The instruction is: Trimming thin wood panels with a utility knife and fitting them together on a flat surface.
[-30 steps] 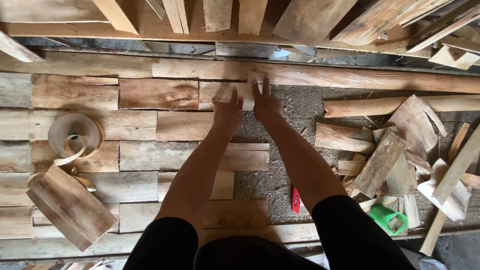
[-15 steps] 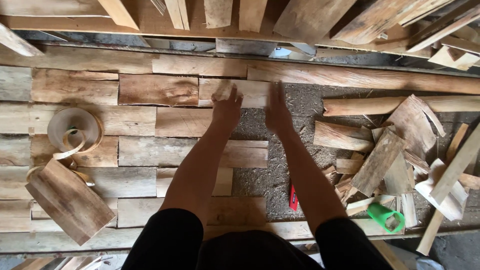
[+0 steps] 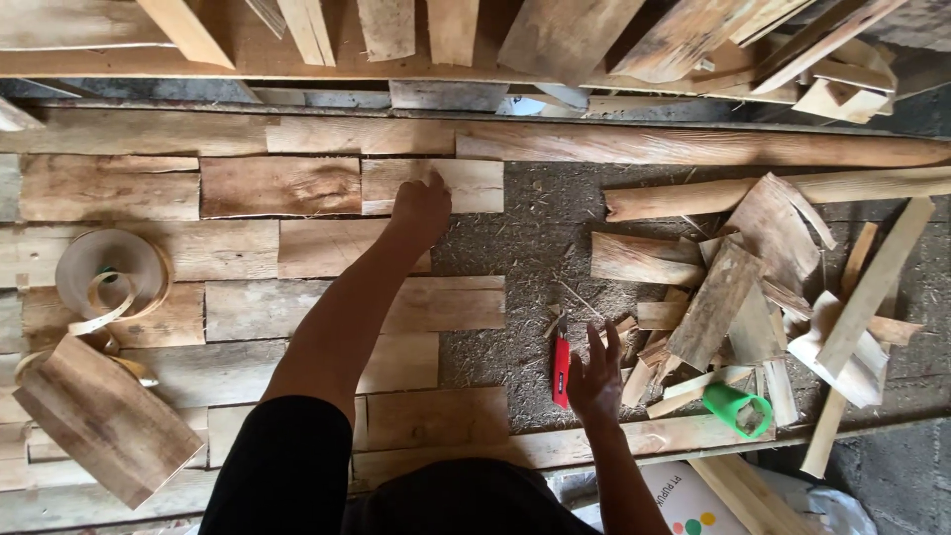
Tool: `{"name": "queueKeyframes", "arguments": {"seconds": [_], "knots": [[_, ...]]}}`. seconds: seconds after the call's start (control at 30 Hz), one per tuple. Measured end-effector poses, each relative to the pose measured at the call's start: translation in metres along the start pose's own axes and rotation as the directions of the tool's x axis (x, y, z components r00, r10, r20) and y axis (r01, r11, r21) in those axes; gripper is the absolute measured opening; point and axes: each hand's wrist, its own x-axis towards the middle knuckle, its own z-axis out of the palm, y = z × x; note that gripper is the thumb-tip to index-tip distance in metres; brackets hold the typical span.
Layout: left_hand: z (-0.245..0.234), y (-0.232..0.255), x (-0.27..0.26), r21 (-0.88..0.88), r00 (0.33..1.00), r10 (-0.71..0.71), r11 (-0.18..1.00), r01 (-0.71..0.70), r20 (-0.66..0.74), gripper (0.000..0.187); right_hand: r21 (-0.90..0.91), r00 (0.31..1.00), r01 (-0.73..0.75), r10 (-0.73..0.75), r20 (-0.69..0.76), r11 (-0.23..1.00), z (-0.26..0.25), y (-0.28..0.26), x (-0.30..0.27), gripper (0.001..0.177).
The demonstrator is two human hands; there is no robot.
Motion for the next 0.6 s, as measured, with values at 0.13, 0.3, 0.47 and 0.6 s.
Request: {"name": "queueKeyframes", "arguments": {"seconds": [0.13,0.3,0.47,0.6], "knots": [[0.003,0.002,0.002,-0.055,0.998,-0.01,0.998,0.007,-0.056,0.028,0.055,0.971,-0.228,0.222,0.088,0.972,-0.001,0.014,-0.026,0.049],[0.004,0.002,-0.001,-0.238,0.97,-0.178,0.962,0.136,-0.164,0.035,0.0,1.0,-0.008,0.008,-0.018,1.0,0.01,0.029,-0.043,0.058],[0.003,-0.006,0.003,-0.267,0.929,-0.196,0.957,0.112,-0.315,0.064,0.017,0.993,-0.101,0.1,0.07,0.995,0.006,0.012,-0.041,0.068],[0.043,-0.008,0.027,-0.241,0.927,-0.129,0.97,0.044,-0.351,0.061,0.089,0.988,-0.144,0.137,0.078,0.986,0.007,0.001,-0.039,0.067]]}}
